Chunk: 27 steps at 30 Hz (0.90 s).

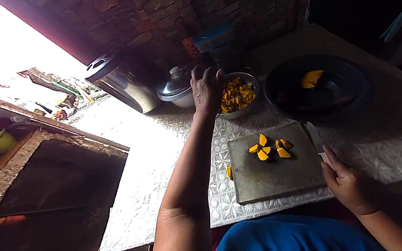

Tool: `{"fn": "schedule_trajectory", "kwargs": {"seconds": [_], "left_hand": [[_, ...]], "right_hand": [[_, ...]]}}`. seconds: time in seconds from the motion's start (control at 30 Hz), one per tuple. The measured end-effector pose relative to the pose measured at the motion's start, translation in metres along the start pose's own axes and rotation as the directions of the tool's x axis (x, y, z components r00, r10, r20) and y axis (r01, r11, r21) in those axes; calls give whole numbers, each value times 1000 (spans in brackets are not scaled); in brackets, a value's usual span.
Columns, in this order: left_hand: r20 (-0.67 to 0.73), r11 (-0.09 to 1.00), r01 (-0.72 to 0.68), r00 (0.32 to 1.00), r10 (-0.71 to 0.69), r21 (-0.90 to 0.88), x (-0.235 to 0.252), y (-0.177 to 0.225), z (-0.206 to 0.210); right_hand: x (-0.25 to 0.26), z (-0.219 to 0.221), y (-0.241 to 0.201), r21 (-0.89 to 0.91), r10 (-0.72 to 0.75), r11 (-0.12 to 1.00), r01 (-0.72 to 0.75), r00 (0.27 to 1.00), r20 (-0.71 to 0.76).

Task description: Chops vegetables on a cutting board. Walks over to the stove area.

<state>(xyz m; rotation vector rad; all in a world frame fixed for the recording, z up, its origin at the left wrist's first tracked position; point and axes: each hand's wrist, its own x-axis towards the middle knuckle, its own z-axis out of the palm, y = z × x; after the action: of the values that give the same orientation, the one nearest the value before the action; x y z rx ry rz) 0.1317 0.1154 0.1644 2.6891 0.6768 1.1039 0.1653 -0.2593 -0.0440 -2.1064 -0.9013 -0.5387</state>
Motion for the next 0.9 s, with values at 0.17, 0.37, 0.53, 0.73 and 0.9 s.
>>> {"fn": "schedule_trajectory", "kwargs": {"seconds": [0.17, 0.37, 0.53, 0.73, 0.9], "left_hand": [[361, 999, 29, 932, -41, 40, -48, -6, -4], [885, 972, 215, 431, -177, 89, -182, -44, -30], [807, 978, 206, 572, -148, 33, -226, -47, -26], [868, 991, 112, 481, -122, 77, -185, -42, -32], [506, 996, 15, 862, 32, -89, -95, -30, -33]], "right_hand": [[1, 1, -1, -2, 3, 1000, -3, 1000, -22], [1, 1, 0, -9, 2, 1000, -2, 1000, -1], [2, 3, -3, -40, -8, 999, 8, 1000, -7], [2, 4, -2, -39, -5, 999, 4, 1000, -30], [2, 4, -3, -55, -6, 999, 4, 999, -35]]}}
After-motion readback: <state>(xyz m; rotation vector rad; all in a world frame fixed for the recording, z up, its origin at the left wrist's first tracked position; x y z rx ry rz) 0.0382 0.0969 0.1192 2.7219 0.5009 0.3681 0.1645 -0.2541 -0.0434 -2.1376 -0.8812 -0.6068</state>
